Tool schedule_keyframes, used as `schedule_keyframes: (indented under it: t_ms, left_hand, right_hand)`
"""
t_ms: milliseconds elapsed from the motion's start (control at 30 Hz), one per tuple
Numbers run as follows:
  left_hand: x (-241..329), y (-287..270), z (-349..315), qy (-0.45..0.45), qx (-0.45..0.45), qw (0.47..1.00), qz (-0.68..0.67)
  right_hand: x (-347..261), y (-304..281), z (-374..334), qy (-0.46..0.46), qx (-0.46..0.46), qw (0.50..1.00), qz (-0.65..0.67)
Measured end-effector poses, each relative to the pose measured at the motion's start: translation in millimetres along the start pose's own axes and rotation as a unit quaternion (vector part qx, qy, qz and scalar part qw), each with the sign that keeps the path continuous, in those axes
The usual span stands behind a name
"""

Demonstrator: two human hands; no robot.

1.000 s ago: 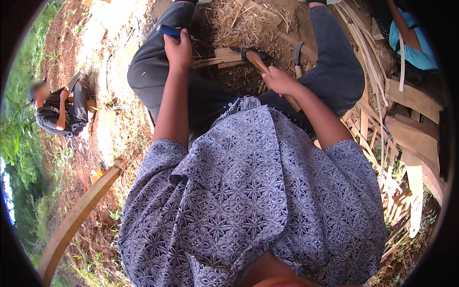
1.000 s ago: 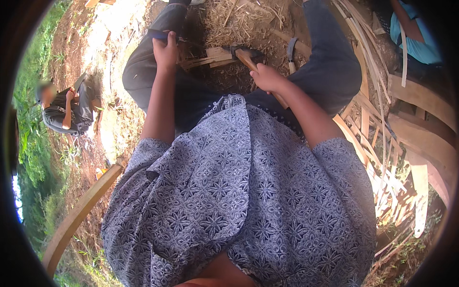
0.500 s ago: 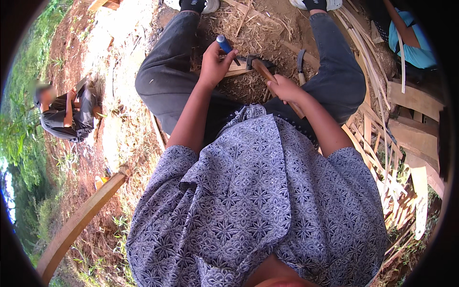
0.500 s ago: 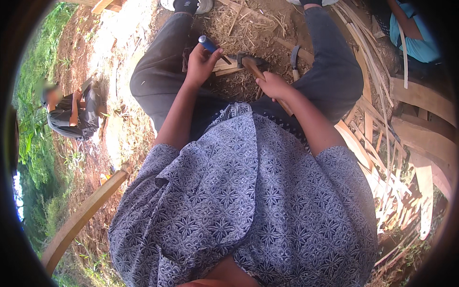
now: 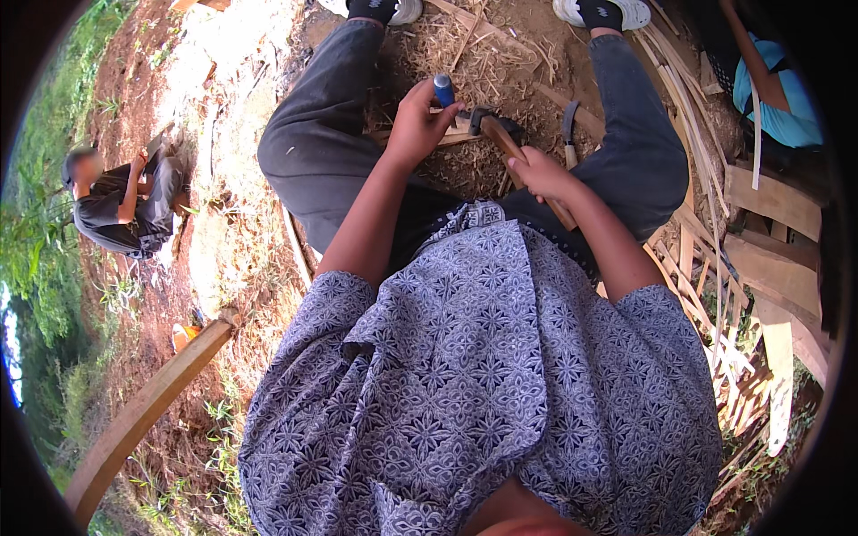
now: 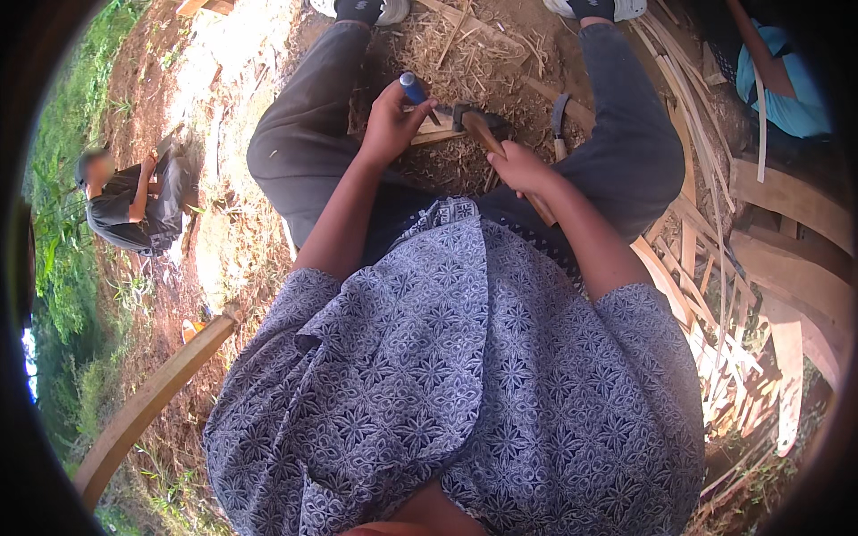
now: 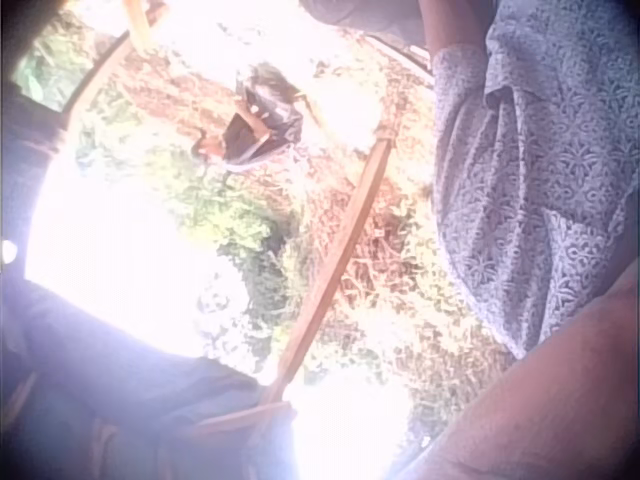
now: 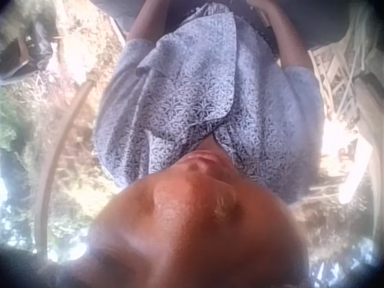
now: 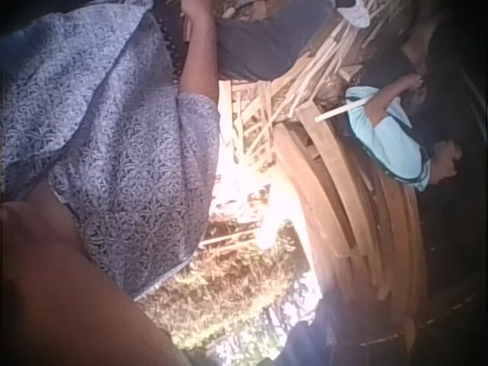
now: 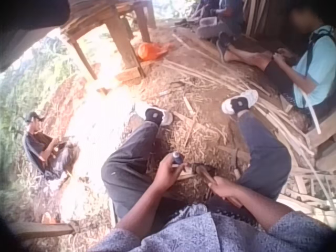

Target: The person sits on the ground and uses a chisel and hammer to carve thin strips of wood. They repeatedly position the chisel on the wood and strike it with the hammer to shape the material.

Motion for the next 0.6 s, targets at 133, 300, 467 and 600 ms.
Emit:
schedule_keyframes:
  t_ms: [133, 300, 467, 600]
  left_hand:
    - [2.9, 1.1, -0.7, 0.015, -0.015, 1.0, -0.001]
    - [12.0, 9.5, -3.6, -0.002, -0.056, 0.998, 0.001]
    - [6.4, 9.8, -3.4, 0.001, -0.032, 0.999, -0.002]
    - [-4.5, 9.0, -2.1, -0.002, -0.024, 1.0, 0.014]
  right_hand:
    - [-1.3, -1.3, -1.6, 0.0, 0.0, 1.0, -0.004]
    - [0.2, -1.6, -4.4, 0.012, -0.004, 1.0, 0.008]
    - [3.1, -1.5, 0.1, 0.002, -0.01, 0.999, 0.034]
    - [4.5, -3.4, 4.3, 0.004, -0.008, 0.999, 0.05]
Point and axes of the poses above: each hand's wrist, its own z-axis towards the middle knuckle, its own y-axis out of the palm, x = y × z, the point moved 7 cm from there along z, towards the middle knuckle, and after that the axes turned 9 degrees about -z, right-handed, at the moved point
